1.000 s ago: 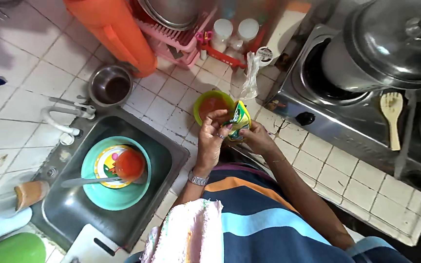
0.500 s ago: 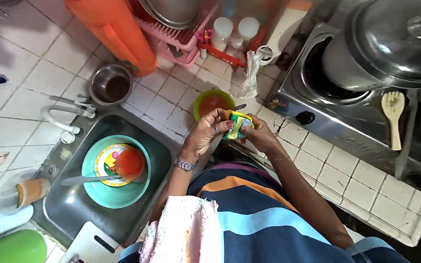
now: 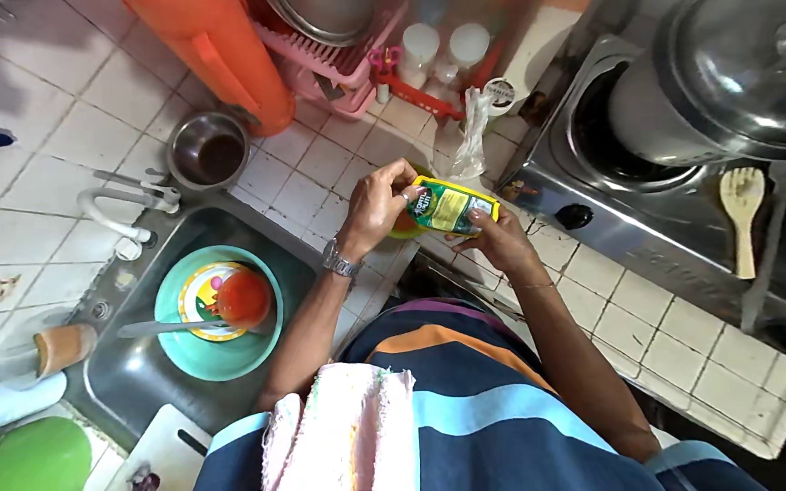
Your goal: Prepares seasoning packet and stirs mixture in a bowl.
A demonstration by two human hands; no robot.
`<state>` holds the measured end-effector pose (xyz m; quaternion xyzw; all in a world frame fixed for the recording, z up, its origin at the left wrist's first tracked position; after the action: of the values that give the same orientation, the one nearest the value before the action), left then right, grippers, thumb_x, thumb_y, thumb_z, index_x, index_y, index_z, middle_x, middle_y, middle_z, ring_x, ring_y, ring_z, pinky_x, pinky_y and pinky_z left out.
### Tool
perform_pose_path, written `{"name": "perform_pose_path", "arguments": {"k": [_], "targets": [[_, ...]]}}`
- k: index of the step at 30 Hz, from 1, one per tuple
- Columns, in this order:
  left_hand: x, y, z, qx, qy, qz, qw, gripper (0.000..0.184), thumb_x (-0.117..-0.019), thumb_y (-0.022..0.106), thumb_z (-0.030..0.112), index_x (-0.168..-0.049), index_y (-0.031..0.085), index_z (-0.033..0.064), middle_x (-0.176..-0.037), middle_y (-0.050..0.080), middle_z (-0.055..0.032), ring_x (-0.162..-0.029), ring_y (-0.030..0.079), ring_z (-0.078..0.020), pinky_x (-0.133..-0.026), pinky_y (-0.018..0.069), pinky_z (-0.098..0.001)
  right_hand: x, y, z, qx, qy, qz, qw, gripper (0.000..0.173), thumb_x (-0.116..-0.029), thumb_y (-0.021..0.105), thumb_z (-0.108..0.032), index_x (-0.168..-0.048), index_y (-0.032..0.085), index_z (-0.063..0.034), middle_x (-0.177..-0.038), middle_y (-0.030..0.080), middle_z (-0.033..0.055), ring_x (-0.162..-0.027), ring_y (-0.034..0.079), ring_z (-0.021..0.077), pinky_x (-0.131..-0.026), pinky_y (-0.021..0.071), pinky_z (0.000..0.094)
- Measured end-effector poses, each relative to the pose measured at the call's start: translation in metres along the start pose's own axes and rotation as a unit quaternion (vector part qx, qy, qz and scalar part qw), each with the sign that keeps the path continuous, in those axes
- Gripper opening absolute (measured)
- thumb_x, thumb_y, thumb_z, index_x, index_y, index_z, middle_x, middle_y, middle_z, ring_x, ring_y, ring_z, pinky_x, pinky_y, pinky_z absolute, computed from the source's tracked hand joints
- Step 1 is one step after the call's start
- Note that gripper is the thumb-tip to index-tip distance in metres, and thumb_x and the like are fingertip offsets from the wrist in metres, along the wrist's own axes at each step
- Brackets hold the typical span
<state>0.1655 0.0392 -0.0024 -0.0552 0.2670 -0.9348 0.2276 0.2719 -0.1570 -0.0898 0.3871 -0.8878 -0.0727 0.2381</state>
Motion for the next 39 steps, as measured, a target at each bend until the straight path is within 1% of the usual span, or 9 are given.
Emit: {"name": "perform_pose_path", "arguments": {"k": [3, 6, 9, 13, 15, 19, 22, 26, 39], "targets": [[-0.015, 0.005, -0.008, -0.011, -0.007, -0.019, 1.000, 0.016, -0.0986, 0.066, 0.016, -0.105, 0.071, 0.0021, -0.096, 0.073, -0.0108, -0.092, 0.070, -0.0212, -0.088, 0.0558, -0.0443, -0.009, -0.010, 0.000, 0.007, -0.009, 0.024, 1.000, 0.028, -0.0988, 0.062, -0.017, -0.125, 0.056, -0.0078, -0.107, 0.073, 0.0129, -0.083, 0.076, 0.0295, -0.063, 0.0660, 0.0450], [-0.030, 0.011, -0.017, -0.001, -0.022, -0.043, 0.999, 0.017, -0.0999, 0.065, 0.015, -0.108, 0.073, 0.0026, -0.102, 0.073, -0.0112, -0.096, 0.070, -0.0205, -0.093, 0.0546, -0.0429, -0.016, -0.019, -0.002, 0.019, -0.017, 0.039, 0.999, 0.023, -0.1009, 0.060, -0.015, -0.123, 0.059, -0.0078, -0.106, 0.074, 0.0115, -0.083, 0.076, 0.0283, -0.062, 0.0661, 0.0439], [-0.040, 0.014, -0.022, 0.008, -0.021, -0.050, 0.999, 0.018, -0.0999, 0.065, 0.016, -0.109, 0.073, 0.0025, -0.103, 0.073, -0.0117, -0.097, 0.070, -0.0201, -0.093, 0.0544, -0.0417, -0.018, -0.022, -0.010, 0.047, -0.034, 0.050, 0.997, 0.019, -0.1019, 0.060, -0.016, -0.120, 0.061, -0.0102, -0.105, 0.075, 0.0082, -0.082, 0.077, 0.0251, -0.062, 0.0661, 0.0413], [-0.050, 0.014, -0.022, 0.004, -0.024, -0.051, 0.998, 0.018, -0.1000, 0.065, 0.015, -0.109, 0.073, 0.0020, -0.103, 0.073, -0.0125, -0.096, 0.070, -0.0212, -0.092, 0.0540, -0.0433, -0.017, -0.022, -0.020, 0.082, -0.063, 0.045, 0.994, 0.019, -0.1031, 0.061, -0.020, -0.121, 0.061, -0.0153, -0.106, 0.074, 0.0031, -0.083, 0.076, 0.0190, -0.062, 0.0655, 0.0368], [-0.053, 0.014, -0.021, 0.001, -0.022, -0.047, 0.999, 0.018, -0.0996, 0.065, 0.014, -0.109, 0.073, 0.0015, -0.103, 0.073, -0.0131, -0.096, 0.070, -0.0222, -0.092, 0.0545, -0.0440, -0.019, -0.021, -0.025, 0.095, -0.082, 0.047, 0.991, 0.018, -0.1032, 0.061, -0.020, -0.120, 0.062, -0.0150, -0.106, 0.073, 0.0016, -0.082, 0.075, 0.0174, -0.063, 0.0655, 0.0364], [-0.055, 0.014, -0.021, 0.003, -0.016, -0.038, 0.999, 0.018, -0.0995, 0.065, 0.014, -0.109, 0.073, 0.0017, -0.102, 0.074, -0.0124, -0.096, 0.070, -0.0216, -0.092, 0.0547, -0.0429, -0.024, -0.021, -0.030, 0.095, -0.089, 0.073, 0.989, 0.016, -0.1028, 0.058, -0.011, -0.118, 0.061, -0.0097, -0.101, 0.074, 0.0020, -0.080, 0.076, 0.0175, -0.063, 0.0662, 0.0369], [-0.056, 0.013, -0.021, 0.003, -0.014, -0.035, 0.999, 0.018, -0.0996, 0.064, 0.014, -0.109, 0.073, 0.0015, -0.102, 0.073, -0.0127, -0.096, 0.070, -0.0215, -0.092, 0.0546, -0.0430, -0.020, -0.019, -0.033, 0.105, -0.096, 0.057, 0.988, 0.018, -0.1037, 0.059, -0.015, -0.122, 0.061, -0.0136, -0.105, 0.073, 0.0013, -0.081, 0.075, 0.0155, -0.063, 0.0653, 0.0336], [-0.057, 0.011, -0.022, 0.006, -0.016, -0.029, 0.999, 0.017, -0.0997, 0.064, 0.014, -0.109, 0.073, 0.0014, -0.102, 0.073, -0.0127, -0.096, 0.070, -0.0209, -0.093, 0.0543, -0.0417, -0.025, -0.019, -0.037, 0.110, -0.105, 0.082, 0.985, 0.016, -0.1023, 0.060, -0.010, -0.118, 0.061, -0.0095, -0.102, 0.074, 0.0015, -0.080, 0.076, 0.0159, -0.063, 0.0659, 0.0352], [-0.057, 0.009, -0.018, 0.014, 0.000, -0.009, 1.000, 0.017, -0.0994, 0.065, 0.014, -0.108, 0.073, 0.0012, -0.103, 0.073, -0.0127, -0.097, 0.070, -0.0208, -0.092, 0.0549, -0.0414, -0.025, -0.017, -0.039, 0.100, -0.118, 0.080, 0.985, 0.015, -0.1028, 0.059, -0.009, -0.118, 0.062, -0.0100, -0.103, 0.074, 0.0019, -0.082, 0.076, 0.0166, -0.064, 0.0659, 0.0351]]}}
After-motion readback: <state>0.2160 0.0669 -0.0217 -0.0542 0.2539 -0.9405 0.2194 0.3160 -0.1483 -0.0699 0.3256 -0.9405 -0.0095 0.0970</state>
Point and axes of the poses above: each hand's wrist, its own x-axis away from the middle knuckle, its own y-axis out of the palm, z = x × y, the point moved 7 cm from there along -x, towards the middle knuckle
